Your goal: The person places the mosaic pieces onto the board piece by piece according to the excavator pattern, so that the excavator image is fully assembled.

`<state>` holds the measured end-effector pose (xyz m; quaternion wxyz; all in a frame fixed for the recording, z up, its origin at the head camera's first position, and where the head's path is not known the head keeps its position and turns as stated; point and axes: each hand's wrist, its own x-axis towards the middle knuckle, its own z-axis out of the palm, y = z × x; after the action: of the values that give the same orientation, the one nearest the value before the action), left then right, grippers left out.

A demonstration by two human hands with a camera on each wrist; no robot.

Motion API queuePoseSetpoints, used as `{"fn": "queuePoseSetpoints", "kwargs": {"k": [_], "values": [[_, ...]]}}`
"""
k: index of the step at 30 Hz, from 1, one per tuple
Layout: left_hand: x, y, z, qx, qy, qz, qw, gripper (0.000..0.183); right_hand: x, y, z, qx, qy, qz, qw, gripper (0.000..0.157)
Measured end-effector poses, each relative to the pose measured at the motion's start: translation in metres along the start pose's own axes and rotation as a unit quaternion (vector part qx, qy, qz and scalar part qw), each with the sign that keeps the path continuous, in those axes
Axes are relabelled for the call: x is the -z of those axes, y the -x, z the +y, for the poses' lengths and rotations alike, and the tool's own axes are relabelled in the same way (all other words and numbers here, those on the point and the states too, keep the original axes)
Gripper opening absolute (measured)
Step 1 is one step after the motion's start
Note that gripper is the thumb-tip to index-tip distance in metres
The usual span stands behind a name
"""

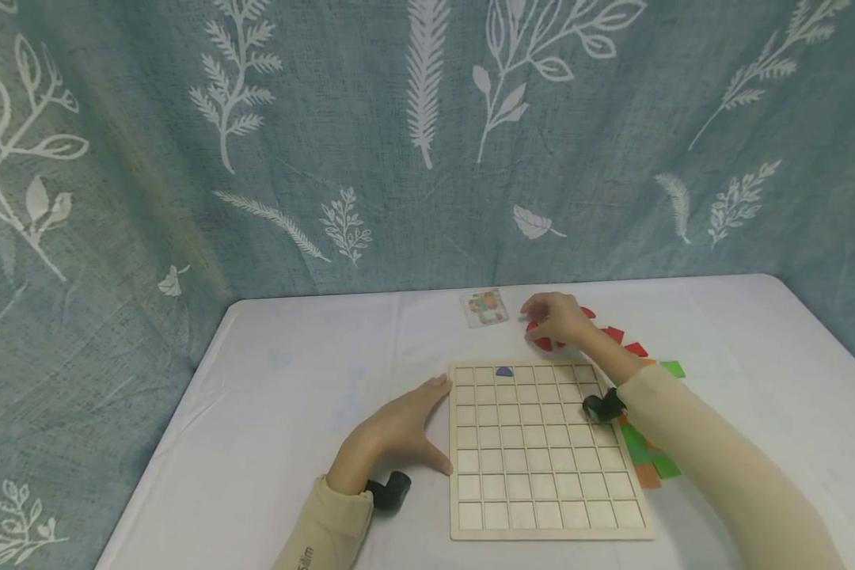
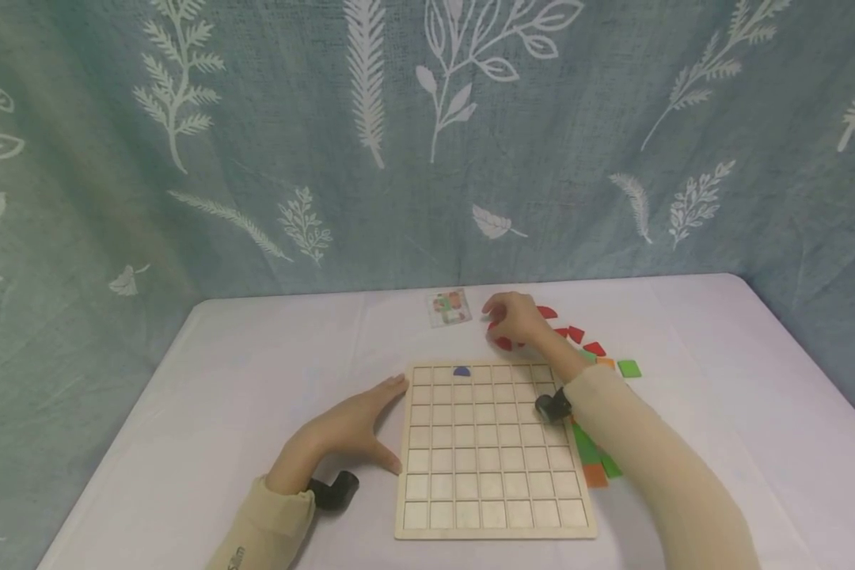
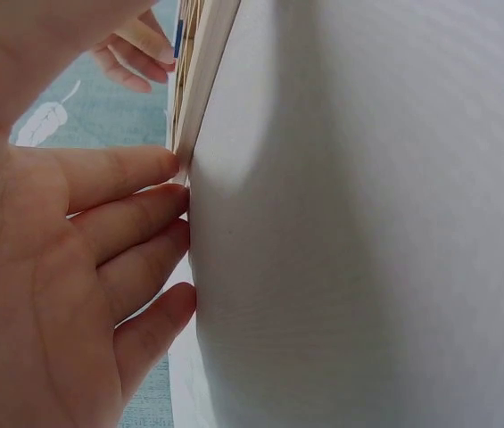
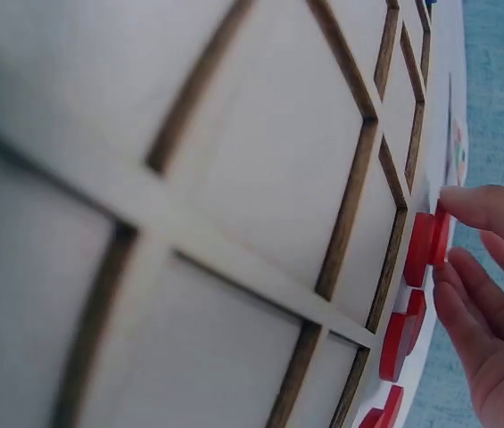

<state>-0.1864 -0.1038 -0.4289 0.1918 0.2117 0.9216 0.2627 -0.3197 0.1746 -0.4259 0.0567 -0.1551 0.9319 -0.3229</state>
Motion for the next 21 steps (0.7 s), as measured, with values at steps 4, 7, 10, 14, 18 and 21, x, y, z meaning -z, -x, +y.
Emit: {"fn": "queuePoseSetpoints", "kwargs": {"k": [4,7,10,14,18,21], "values": [[0.0,-0.001,0.0,0.0,0.0,0.0,1.0,0.114,0.001,0.003,-0.002,0.014,-0.004,0.024,1.0,0.033],[0.0,-0.001,-0.001,0.004,-0.002,0.0,1.0,0.115,0.002,0.006,-0.007,0.022,-0.008,0.037,0.999,0.033],[-0.001,-0.002,-0.001,0.004,-0.004,-0.001,1.0,0.116,0.004,0.012,-0.015,0.021,-0.016,0.047,0.999,0.034],[0.0,-0.002,0.0,0.002,-0.002,-0.001,1.0,0.115,0.005,0.025,-0.029,0.026,-0.029,0.063,0.997,0.036],[0.001,-0.001,0.001,0.004,-0.001,-0.004,1.0,0.115,0.0,0.045,-0.044,0.034,-0.038,0.069,0.996,0.039],[0.001,-0.001,0.001,0.005,-0.002,-0.004,1.0,0.115,-0.009,0.06,-0.055,0.033,-0.049,0.058,0.997,0.039]]}}
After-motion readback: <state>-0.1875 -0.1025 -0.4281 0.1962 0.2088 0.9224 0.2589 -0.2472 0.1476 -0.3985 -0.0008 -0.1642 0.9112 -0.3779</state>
